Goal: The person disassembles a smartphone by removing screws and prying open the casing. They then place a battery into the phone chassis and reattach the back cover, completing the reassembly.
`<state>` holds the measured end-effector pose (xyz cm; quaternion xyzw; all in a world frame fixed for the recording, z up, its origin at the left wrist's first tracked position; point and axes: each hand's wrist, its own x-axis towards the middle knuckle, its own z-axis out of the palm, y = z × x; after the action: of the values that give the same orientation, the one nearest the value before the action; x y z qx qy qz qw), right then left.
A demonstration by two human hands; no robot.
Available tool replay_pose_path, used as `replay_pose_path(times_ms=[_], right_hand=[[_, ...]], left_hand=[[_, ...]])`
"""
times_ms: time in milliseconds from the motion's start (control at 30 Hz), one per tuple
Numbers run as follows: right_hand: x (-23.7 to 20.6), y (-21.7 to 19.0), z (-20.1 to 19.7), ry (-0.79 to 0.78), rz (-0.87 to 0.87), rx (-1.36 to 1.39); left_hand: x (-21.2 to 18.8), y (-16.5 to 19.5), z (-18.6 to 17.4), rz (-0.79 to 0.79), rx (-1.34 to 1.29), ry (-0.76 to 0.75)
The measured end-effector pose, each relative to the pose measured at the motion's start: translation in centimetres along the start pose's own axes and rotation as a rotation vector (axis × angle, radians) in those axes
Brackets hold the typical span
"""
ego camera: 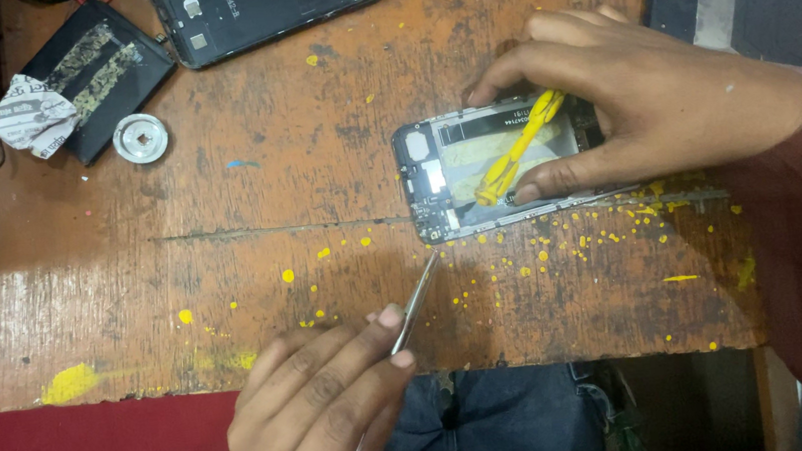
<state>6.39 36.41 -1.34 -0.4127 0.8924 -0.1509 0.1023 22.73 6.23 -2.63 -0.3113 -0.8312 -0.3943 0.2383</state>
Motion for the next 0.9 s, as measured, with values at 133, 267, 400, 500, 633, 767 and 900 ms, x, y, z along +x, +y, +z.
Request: replay_pose_path(times_ms=[133,267,400,500,633,767,900], right_hand=[[-0.03,0.03,0.06,0.000,0.008,-0.012],[0.01,0.07,0.07,-0.003,-0.005,0.006],[0.07,0.14,0.03,0.005,-0.031,0.009],[0.10,0.14,-0.06,-0.013,-0.014,0.018],[0.05,0.03,-0.11,-0.012,-0.010,0.034],[0.11,0.05,-0.10,-0.005,-0.023,0.035],[0.02,0.10,-0.08,0.002,-0.029,0.048]], left_hand=[[0.01,0.09,-0.03,-0.010,-0.002,-0.006],[-0.03,0.38,-0.05,-0.055,-0.005,-0.009],[-0.07,0.46,-0.07,-0.081,-0.015,-0.014],[-0.08,0.42,-0.07,-0.082,-0.025,-0.010],[-0.13,0.47,-0.05,-0.094,-0.039,-0.002],[-0.15,0.42,0.09,-0.093,-0.054,0.027],[-0.20,0.35,0.08,-0.097,-0.071,0.026]])
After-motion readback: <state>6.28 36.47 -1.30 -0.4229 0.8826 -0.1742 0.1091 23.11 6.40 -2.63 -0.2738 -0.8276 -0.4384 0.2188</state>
